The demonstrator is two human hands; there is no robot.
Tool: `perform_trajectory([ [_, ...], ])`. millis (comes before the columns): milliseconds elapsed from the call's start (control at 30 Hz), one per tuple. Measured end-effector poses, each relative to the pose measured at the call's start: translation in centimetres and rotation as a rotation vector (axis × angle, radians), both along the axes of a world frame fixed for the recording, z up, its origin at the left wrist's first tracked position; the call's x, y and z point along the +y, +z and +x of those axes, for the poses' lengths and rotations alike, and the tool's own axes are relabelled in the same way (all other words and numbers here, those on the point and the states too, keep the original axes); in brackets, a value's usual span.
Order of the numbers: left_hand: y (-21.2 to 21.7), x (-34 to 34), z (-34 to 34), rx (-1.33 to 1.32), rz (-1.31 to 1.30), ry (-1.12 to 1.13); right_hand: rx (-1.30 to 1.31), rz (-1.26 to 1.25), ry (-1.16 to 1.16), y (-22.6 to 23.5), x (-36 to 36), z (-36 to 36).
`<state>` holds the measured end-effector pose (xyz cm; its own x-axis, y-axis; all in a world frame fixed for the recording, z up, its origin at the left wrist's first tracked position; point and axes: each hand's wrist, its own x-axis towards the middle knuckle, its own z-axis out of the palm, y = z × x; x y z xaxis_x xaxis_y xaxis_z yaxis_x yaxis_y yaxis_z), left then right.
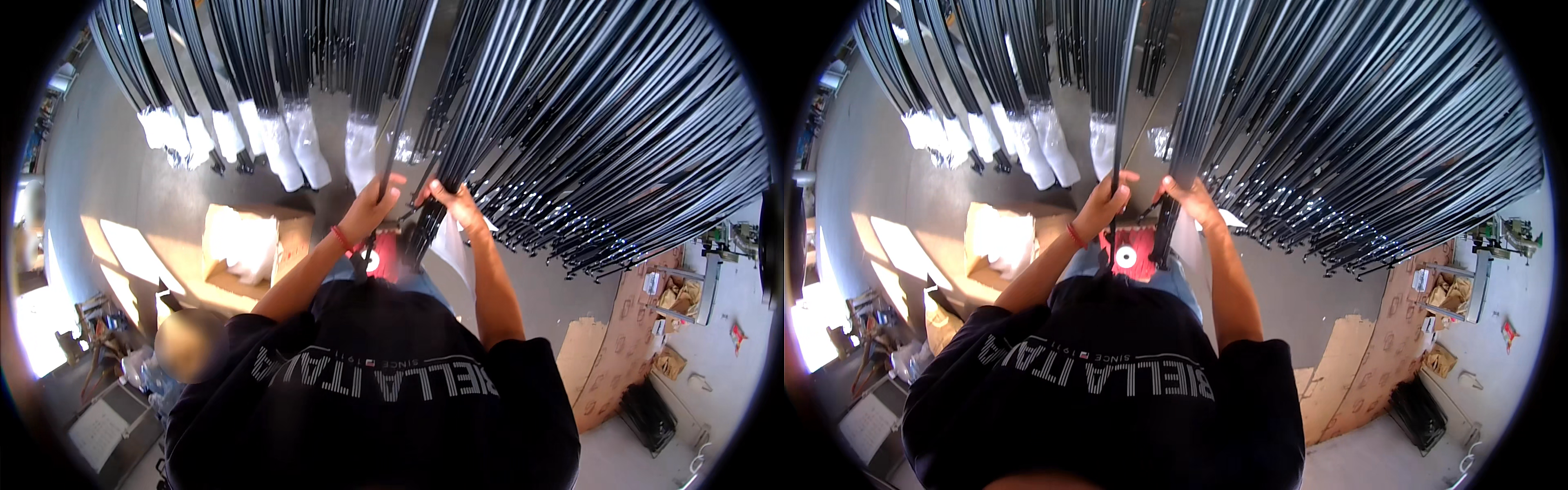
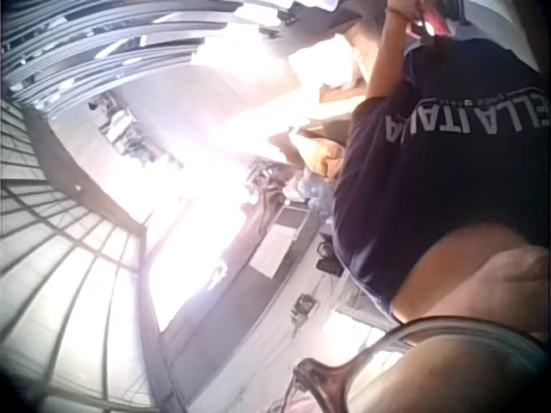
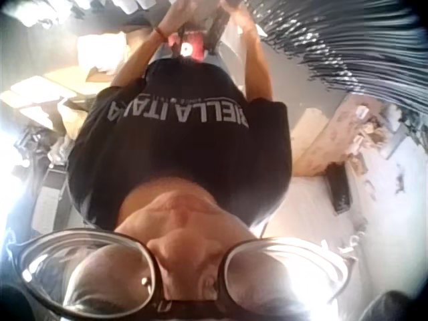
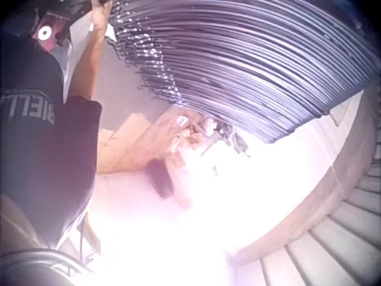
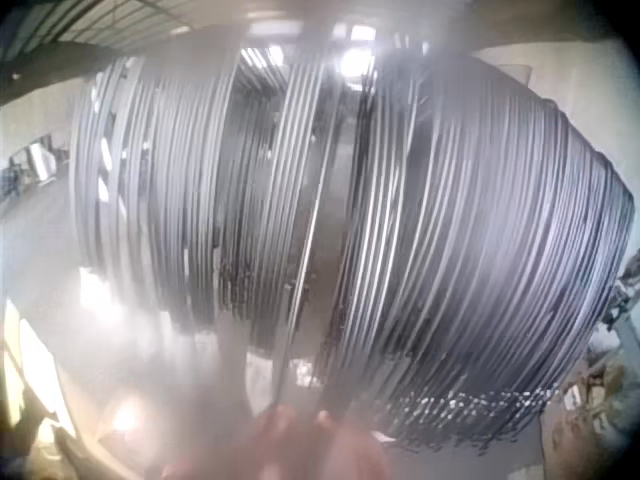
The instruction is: The person wraps the ends of long black industrial rods using foam padding and clear plastic wrap. They take pieces of white foam from a box and wrap them around the ends of several rods held together, then secure the padding by winding plastic wrap around it.
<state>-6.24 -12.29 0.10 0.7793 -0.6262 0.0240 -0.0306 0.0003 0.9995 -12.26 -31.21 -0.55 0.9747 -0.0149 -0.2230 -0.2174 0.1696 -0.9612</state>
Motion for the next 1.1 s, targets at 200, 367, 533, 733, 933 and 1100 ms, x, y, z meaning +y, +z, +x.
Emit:
perform_trajectory([
  [200,-0.2,-0.5,-1.5,0.332,-0.189,0.277,-0.002,0.036,-0.251,-1.7,1.3,-1.3],
  [367,2.3,-1.4,-1.8,0.198,-0.187,0.316,-0.066,0.019,-0.468,-0.7,1.9,-2.3],
  [533,3.9,-0.7,-1.5,0.067,-0.089,0.334,-0.049,-0.018,-0.414,0.9,2.7,-2.0],
  [733,4.7,-0.6,-0.1,0.012,-0.058,0.225,-0.095,0.027,-0.345,1.3,2.3,-2.4],
  [933,1.1,-1.0,-0.4,0.309,-0.056,-0.037,-0.074,0.105,-0.214,-0.1,1.5,-2.2],
  [1100,-2.6,-2.3,1.4,0.237,-0.241,-0.266,-0.101,-0.047,-0.176,0.9,2.3,-0.8],
])
